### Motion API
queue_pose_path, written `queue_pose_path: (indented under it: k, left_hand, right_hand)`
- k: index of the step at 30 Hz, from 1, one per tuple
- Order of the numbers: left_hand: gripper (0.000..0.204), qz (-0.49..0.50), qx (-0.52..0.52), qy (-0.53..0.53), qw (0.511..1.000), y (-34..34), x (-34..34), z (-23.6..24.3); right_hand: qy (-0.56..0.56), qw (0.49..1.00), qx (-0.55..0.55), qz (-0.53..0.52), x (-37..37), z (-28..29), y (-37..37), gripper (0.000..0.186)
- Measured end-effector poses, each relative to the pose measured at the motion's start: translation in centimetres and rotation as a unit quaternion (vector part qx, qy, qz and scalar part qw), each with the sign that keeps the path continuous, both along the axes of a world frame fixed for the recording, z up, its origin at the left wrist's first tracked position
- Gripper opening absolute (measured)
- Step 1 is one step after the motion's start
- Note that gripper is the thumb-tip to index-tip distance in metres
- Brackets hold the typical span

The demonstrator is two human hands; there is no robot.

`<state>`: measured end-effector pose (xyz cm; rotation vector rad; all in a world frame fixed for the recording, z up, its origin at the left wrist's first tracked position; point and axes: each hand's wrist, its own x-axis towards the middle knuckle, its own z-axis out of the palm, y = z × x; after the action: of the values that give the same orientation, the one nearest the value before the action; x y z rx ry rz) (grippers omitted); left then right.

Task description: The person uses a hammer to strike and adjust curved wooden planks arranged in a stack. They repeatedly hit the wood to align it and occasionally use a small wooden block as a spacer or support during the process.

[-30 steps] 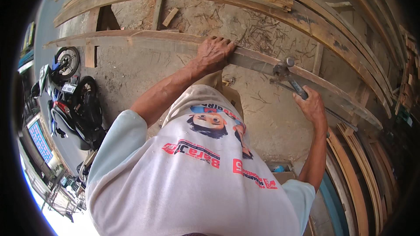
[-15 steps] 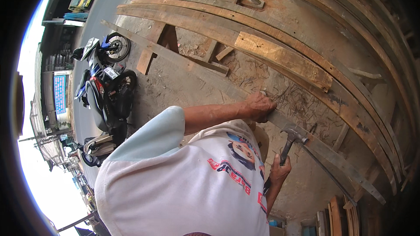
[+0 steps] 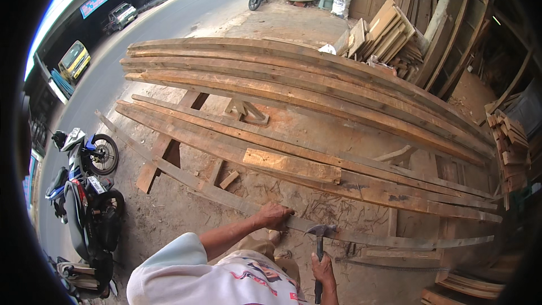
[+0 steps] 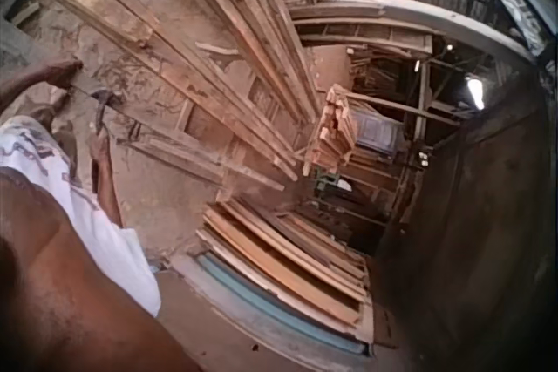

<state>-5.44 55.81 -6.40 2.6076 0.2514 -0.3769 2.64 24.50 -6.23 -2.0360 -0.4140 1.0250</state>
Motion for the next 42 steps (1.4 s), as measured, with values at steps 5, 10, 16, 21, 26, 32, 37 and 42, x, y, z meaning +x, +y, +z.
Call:
queue_pose_path:
  k: [5,10,16,21,26,32,37,42]
  left_hand:
    - [0.064,-0.044,0.06,-0.11,0.991,-2.7,-1.5,1.5]
    - [0.054,0.048,0.054,-0.329,0.941,-6.5,-8.1,2.7]
    - [0.039,0.181,-0.147,-0.268,0.935,-4.0,-21.3,-1.1]
    - [0.06,0.54,-0.186,0.022,0.821,1.7,-43.1,-16.4]
    - [0.061,0.669,-0.253,0.183,0.674,2.9,-72.1,-26.0]
    - [0.036,0.703,-0.31,0.236,0.595,9.8,-88.6,-29.2]
    - [0.048,0.771,-0.402,0.003,0.494,18.0,-78.7,-25.4]
    - [0.06,0.556,-0.298,-0.016,0.776,25.8,-73.3,-19.4]
  right_hand:
    - [0.045,0.996,0.057,-0.057,-2.4,-0.9,-1.9,0.04]
    - [0.029,0.993,0.058,-0.094,-6.0,-2.4,-1.6,0.042]
    - [-0.077,0.988,-0.004,-0.13,-7.7,-7.1,0.7,0.04]
    - [-0.065,0.991,-0.087,-0.084,-9.9,-5.2,4.6,0.072]
    - [-0.09,0.962,-0.047,-0.254,-17.7,-4.3,10.7,0.04]
    - [-0.107,0.955,0.04,-0.273,-28.5,-7.6,24.1,0.041]
    - [-0.145,0.98,0.001,-0.139,-38.6,-5.0,35.0,0.038]
    - [-0.268,0.962,0.015,0.056,-41.5,-3.9,42.7,0.042]
